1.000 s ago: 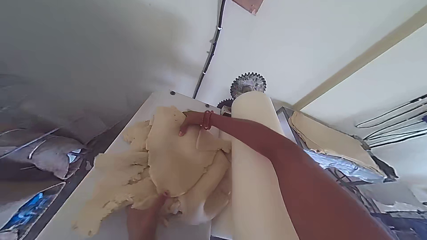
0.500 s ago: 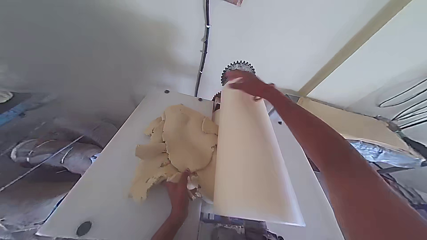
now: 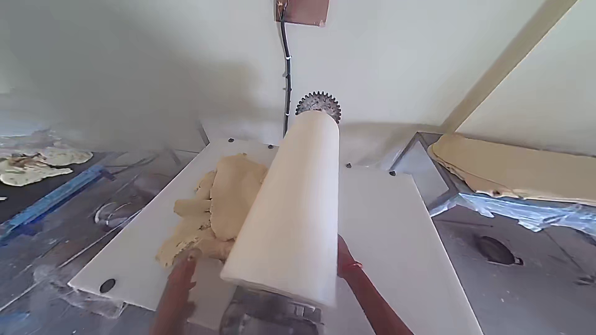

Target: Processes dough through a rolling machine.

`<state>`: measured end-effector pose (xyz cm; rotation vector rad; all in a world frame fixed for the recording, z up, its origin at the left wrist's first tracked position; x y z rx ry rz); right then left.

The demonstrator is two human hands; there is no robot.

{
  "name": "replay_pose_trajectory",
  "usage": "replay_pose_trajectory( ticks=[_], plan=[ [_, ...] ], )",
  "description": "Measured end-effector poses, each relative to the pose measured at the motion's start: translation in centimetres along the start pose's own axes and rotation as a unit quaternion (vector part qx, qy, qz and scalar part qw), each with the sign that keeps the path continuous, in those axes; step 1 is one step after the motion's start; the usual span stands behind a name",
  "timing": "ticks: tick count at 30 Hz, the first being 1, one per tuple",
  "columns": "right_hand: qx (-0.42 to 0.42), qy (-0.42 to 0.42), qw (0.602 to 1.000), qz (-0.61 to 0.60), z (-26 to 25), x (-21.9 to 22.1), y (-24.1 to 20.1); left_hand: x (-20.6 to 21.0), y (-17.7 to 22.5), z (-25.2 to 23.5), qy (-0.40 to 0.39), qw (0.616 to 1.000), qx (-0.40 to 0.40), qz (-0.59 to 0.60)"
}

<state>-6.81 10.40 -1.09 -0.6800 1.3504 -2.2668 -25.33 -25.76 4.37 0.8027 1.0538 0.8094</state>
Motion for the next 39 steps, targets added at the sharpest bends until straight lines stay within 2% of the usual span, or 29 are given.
replay_pose_trajectory(
  ticks=[1,3,5,7,10,15,19,22,26,29,32,36,39],
  plan=[
    [0.009,0.002,0.994,-0.107,-0.5,0.0,0.7,-0.5,-0.4,1.3,0.022,1.0,-0.009,0.017],
    [0.011,-0.021,0.955,-0.296,-0.2,0.9,-0.1,-1.1,-0.9,3.6,0.04,0.998,-0.017,0.042],
    [-0.009,-0.024,0.921,-0.388,0.3,1.7,-2.2,-1.7,-0.3,6.0,0.034,0.998,-0.012,0.05],
    [-0.042,-0.024,0.927,-0.371,0.8,1.6,-3.8,-2.9,0.9,8.1,0.026,0.999,0.01,0.034],
    [-0.096,-0.013,0.951,-0.292,1.6,1.0,-6.9,-5.3,3.1,10.1,0.025,0.996,0.09,0.009],
    [-0.212,0.008,0.969,-0.129,3.5,1.2,-12.7,-7.3,6.4,11.2,0.041,0.98,0.195,0.021],
    [-0.255,0.02,0.966,0.046,4.3,2.9,-16.5,-5.7,9.7,9.4,0.026,0.957,0.29,-0.003],
    [-0.239,0.018,0.954,0.179,4.6,4.6,-18.7,-3.4,12.5,7.3,0.01,0.941,0.339,-0.025],
    [-0.215,0.022,0.933,0.288,6.1,7.4,-21.1,-0.2,17.4,5.9,-0.038,0.913,0.401,-0.072],
    [-0.223,0.018,0.93,0.292,6.6,9.0,-21.9,3.1,20.8,4.8,-0.122,0.888,0.43,-0.108],
    [-0.239,-0.02,0.948,0.211,6.6,9.9,-21.2,7.4,23.1,3.8,-0.22,0.859,0.431,-0.167],
    [-0.241,-0.094,0.963,0.072,6.8,11.0,-20.6,11.2,24.5,3.7,-0.258,0.825,0.44,-0.244],
    [-0.232,-0.131,0.964,-0.002,6.9,12.0,-20.6,11.8,24.8,4.5,-0.261,0.818,0.447,-0.249]
  ],
)
Point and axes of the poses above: each hand's wrist, its own z-axis away from the middle knuckle, its own x-axis out of the palm, y = z × x, the point moved 8 cm from there along -z, towards the middle knuckle, and after that the axes turned 10 degrees about -z, right-handed, at the moved point
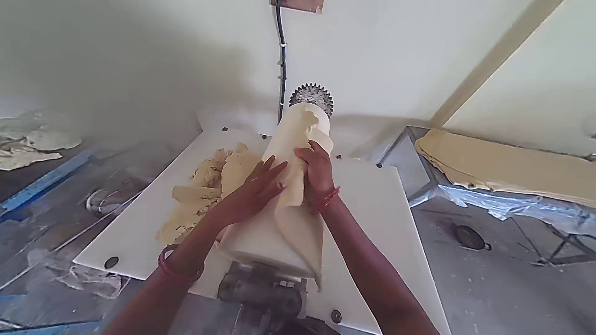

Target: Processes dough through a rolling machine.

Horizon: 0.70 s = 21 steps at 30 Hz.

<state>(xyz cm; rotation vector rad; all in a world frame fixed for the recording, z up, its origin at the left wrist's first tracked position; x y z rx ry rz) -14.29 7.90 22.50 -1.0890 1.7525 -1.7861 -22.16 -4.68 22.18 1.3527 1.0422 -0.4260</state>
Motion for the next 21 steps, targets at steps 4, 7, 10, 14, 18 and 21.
replay_pose_trajectory(
  ticks=[4,7,10,14,18,21],
  plan=[
    [0.001,0.003,0.994,-0.108,-0.4,1.7,-2.0,-1.1,2.4,0.6,0.023,0.997,0.025,0.076],
    [-0.01,-0.003,0.982,-0.187,-1.2,1.5,-3.9,-1.2,3.7,0.2,0.024,0.987,0.058,0.151],
    [-0.027,0.0,0.948,-0.317,-2.5,0.0,-5.4,-1.4,5.0,-0.3,0.032,0.987,0.075,0.136],
    [-0.027,-0.022,0.947,-0.319,-2.0,-3.6,-7.4,-0.5,7.2,-0.1,0.019,0.997,0.052,0.055],
    [-0.033,-0.032,0.971,-0.233,-0.4,-7.8,-8.5,0.1,9.2,-0.4,0.015,1.0,0.013,-0.003],
    [-0.057,-0.037,0.972,-0.227,0.4,-10.9,-9.6,0.1,9.0,-1.0,0.024,0.998,-0.065,0.009]
  ],
)
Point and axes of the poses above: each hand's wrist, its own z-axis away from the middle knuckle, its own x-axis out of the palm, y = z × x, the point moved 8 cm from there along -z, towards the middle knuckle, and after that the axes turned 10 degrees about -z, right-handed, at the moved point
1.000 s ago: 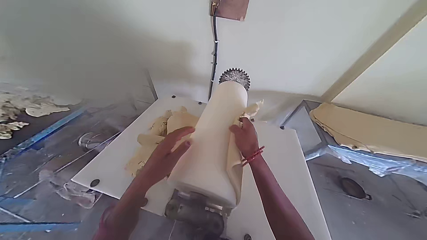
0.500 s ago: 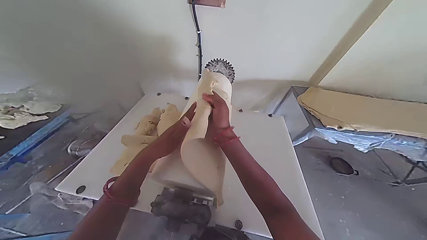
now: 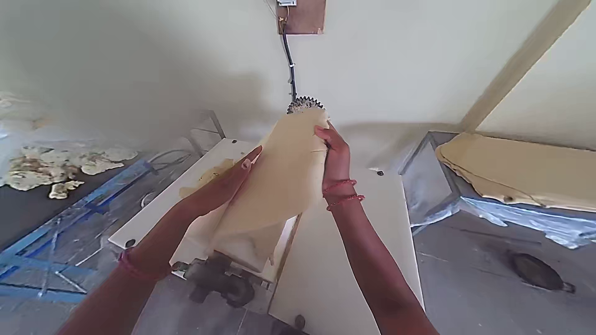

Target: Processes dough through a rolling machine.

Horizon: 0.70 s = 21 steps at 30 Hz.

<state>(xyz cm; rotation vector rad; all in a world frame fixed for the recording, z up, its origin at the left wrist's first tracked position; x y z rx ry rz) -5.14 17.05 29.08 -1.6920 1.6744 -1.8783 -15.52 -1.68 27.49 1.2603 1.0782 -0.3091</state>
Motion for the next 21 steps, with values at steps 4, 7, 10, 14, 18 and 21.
replay_pose_trajectory(
  ticks=[4,7,10,14,18,21],
  plan=[
    [-0.017,0.008,1.0,-0.019,-0.2,-3.6,-1.7,0.5,-2.6,-1.4,-0.011,0.994,-0.104,0.002],
    [-0.013,0.0,1.0,0.015,-0.1,-6.7,-1.7,1.1,-2.8,-2.5,-0.029,0.989,-0.143,-0.021],
    [-0.009,0.027,1.0,0.009,-0.2,-9.1,-1.7,1.1,-1.7,-3.7,-0.033,0.989,-0.137,-0.047],
    [-0.029,0.08,0.995,-0.045,-0.6,-12.0,-1.7,0.3,-0.4,-5.9,-0.015,0.997,-0.072,-0.027],
    [-0.039,0.088,0.995,-0.039,0.0,-14.8,-1.9,-0.5,-3.7,-8.2,0.016,0.994,-0.11,-0.007],
    [-0.037,0.097,0.994,-0.038,1.2,-17.6,-1.5,0.3,-4.8,-8.8,-0.01,0.98,-0.196,0.016]
  ],
)
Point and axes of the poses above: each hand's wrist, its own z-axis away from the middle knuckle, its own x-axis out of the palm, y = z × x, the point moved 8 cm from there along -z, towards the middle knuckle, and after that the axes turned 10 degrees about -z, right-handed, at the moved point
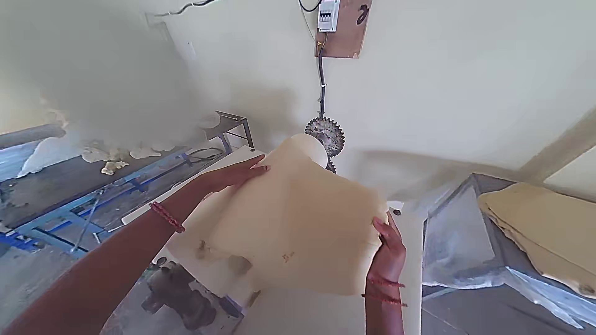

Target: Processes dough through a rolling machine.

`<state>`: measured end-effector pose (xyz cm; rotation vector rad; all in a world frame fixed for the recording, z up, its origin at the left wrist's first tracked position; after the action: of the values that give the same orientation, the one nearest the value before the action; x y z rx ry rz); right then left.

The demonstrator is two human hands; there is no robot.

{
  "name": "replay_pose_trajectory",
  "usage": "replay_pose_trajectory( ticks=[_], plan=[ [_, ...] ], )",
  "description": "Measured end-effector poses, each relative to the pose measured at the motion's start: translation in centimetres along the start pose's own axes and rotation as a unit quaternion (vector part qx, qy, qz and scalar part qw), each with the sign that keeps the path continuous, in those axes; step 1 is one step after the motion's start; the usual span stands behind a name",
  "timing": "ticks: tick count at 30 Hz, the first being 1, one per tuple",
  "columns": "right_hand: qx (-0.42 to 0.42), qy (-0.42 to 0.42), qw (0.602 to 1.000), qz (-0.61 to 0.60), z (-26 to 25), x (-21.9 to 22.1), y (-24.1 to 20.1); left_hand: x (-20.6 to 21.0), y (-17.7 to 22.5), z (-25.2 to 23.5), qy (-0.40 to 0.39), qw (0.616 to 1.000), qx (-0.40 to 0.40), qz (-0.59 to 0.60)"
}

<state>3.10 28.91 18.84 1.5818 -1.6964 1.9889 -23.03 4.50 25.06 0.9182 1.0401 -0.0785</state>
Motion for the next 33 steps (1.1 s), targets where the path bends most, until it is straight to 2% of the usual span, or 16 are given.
replay_pose_trajectory(
  ticks=[3,6,10,12,18,24,27,29,31,33],
  plan=[
    [0.006,0.014,1.0,0.007,0.7,-3.1,0.5,0.7,1.7,-0.7,-0.036,0.999,-0.027,-0.019],
    [0.021,0.029,0.999,0.008,1.4,-5.7,1.6,0.9,1.7,-2.1,-0.032,0.998,-0.045,-0.043],
    [0.057,0.065,0.996,0.011,2.3,-9.1,3.8,0.9,3.0,-3.1,-0.035,0.998,-0.05,0.002],
    [0.071,0.085,0.994,0.007,2.9,-10.5,5.0,0.5,2.2,-4.2,-0.045,0.997,-0.054,0.027],
    [0.065,0.12,0.991,-0.013,4.3,-12.7,5.7,-0.7,-0.9,-5.5,-0.032,0.987,-0.108,0.115],
    [0.068,0.148,0.986,-0.035,5.0,-14.0,5.5,-1.1,-0.1,-4.6,-0.033,0.984,-0.115,0.132],
    [0.107,0.17,0.979,0.016,5.0,-14.9,8.5,-1.8,-0.8,-5.0,-0.031,0.981,-0.146,0.123],
    [0.155,0.163,0.97,0.091,4.9,-15.7,11.7,-2.2,-1.2,-5.0,-0.036,0.98,-0.155,0.12],
    [0.219,0.087,0.943,0.234,4.8,-15.8,14.7,-2.7,-1.2,-5.0,-0.033,0.982,-0.139,0.122],
    [0.252,-0.022,0.885,0.391,4.4,-14.8,16.6,-3.3,-1.1,-5.1,-0.035,0.985,-0.122,0.119]
  ],
)
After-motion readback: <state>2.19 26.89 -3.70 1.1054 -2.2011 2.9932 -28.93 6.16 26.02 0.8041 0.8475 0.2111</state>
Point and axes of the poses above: each hand's wrist, its own z-axis away from the middle knuckle, its own x-axis out of the palm, y = z × x, the point moved 8 cm from there along -z, towards the middle knuckle, and after that the axes turned 10 degrees about -z, right-handed, at the moved point
